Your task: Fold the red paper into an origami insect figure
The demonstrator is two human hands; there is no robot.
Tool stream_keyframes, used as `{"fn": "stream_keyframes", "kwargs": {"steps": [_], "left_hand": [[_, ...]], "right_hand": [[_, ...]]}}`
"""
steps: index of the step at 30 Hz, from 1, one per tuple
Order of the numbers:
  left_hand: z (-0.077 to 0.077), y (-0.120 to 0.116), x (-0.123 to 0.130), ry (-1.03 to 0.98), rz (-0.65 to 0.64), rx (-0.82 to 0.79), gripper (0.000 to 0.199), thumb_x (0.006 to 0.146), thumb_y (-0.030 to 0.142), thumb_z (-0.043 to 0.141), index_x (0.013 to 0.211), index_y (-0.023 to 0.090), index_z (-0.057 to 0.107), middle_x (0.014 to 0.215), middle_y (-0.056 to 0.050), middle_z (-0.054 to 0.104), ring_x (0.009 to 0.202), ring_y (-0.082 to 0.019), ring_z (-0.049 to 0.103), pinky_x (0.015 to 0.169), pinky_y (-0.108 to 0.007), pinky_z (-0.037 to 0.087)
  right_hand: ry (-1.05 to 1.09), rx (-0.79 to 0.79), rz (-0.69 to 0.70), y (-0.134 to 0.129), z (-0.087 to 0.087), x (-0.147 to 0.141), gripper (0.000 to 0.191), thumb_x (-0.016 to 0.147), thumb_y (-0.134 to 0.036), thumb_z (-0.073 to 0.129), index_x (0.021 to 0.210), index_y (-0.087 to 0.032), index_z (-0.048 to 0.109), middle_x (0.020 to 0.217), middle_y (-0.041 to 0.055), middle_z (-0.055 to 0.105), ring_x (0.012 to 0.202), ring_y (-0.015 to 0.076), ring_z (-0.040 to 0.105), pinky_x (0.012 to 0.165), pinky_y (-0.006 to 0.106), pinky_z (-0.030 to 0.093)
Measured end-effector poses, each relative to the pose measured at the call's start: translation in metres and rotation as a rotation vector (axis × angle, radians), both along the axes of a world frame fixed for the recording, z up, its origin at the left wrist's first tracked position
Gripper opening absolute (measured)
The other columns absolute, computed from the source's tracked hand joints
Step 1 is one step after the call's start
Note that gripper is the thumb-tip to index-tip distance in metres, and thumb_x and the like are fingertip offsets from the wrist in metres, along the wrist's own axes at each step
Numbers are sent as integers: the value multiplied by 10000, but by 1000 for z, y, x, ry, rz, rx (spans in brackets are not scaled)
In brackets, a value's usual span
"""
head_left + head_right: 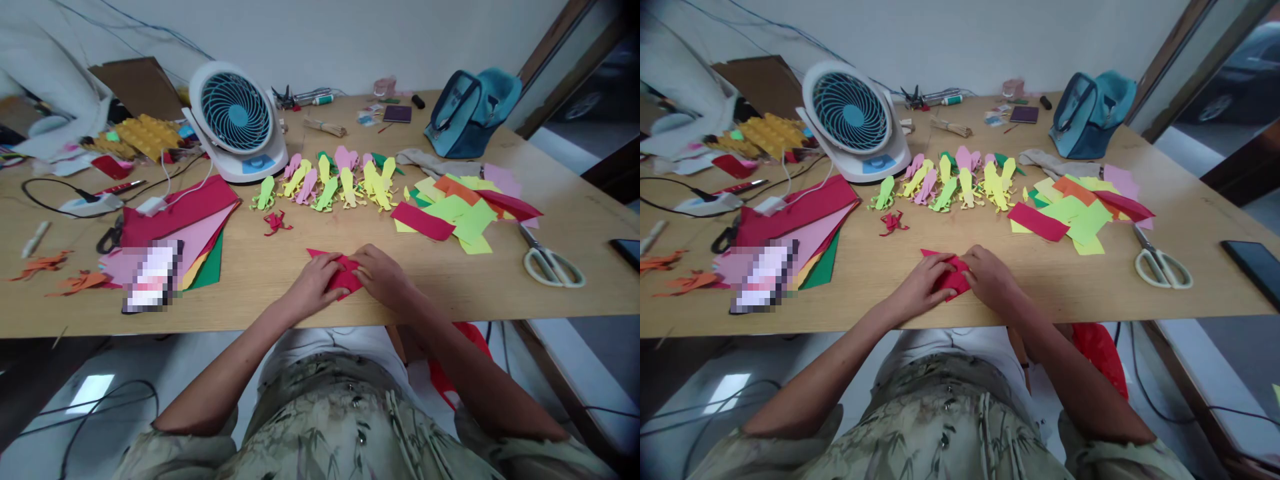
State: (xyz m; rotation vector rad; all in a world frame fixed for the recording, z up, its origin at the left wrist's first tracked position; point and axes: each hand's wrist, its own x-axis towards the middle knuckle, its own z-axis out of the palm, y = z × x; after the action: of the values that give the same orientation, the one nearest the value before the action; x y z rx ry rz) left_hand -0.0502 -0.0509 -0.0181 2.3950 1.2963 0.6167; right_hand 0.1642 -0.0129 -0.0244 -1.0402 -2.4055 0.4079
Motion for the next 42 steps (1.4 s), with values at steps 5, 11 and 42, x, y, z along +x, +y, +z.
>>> {"fn": "stream_keyframes", "kwargs": {"steps": [5, 11, 42], "left_hand": [[9, 19, -16, 121, 249, 45, 415, 914, 370, 624, 1280, 178, 581, 1345, -147, 578, 1263, -304, 505, 1086, -484, 405], [29, 47, -14, 391, 379, -116, 424, 818, 527, 694, 1050, 172, 683, 1155, -171, 620, 1141, -398, 534, 917, -511, 452], [9, 53, 1, -304, 626, -189, 841, 686, 274, 795, 1439, 167, 438, 1063, -102, 679, 914, -240, 644, 840, -385, 513]], "right_hand": [[-61, 8, 24, -8, -3, -1, 261, 938, -131, 496, 1090, -173, 705, 1111, 137, 669, 1035, 258, 591, 901, 410, 490], [-128, 12, 80, -3, 0, 0, 300, 939, -115, 461, 1071, -177, 723, 1163, 137, 676, 1044, 257, 591, 899, 404, 480], [-246, -32, 168, 22, 12, 6, 209, 957, -169, 473, 1008, -188, 675, 1030, 92, 601, 843, 189, 554, 754, 306, 447]]}}
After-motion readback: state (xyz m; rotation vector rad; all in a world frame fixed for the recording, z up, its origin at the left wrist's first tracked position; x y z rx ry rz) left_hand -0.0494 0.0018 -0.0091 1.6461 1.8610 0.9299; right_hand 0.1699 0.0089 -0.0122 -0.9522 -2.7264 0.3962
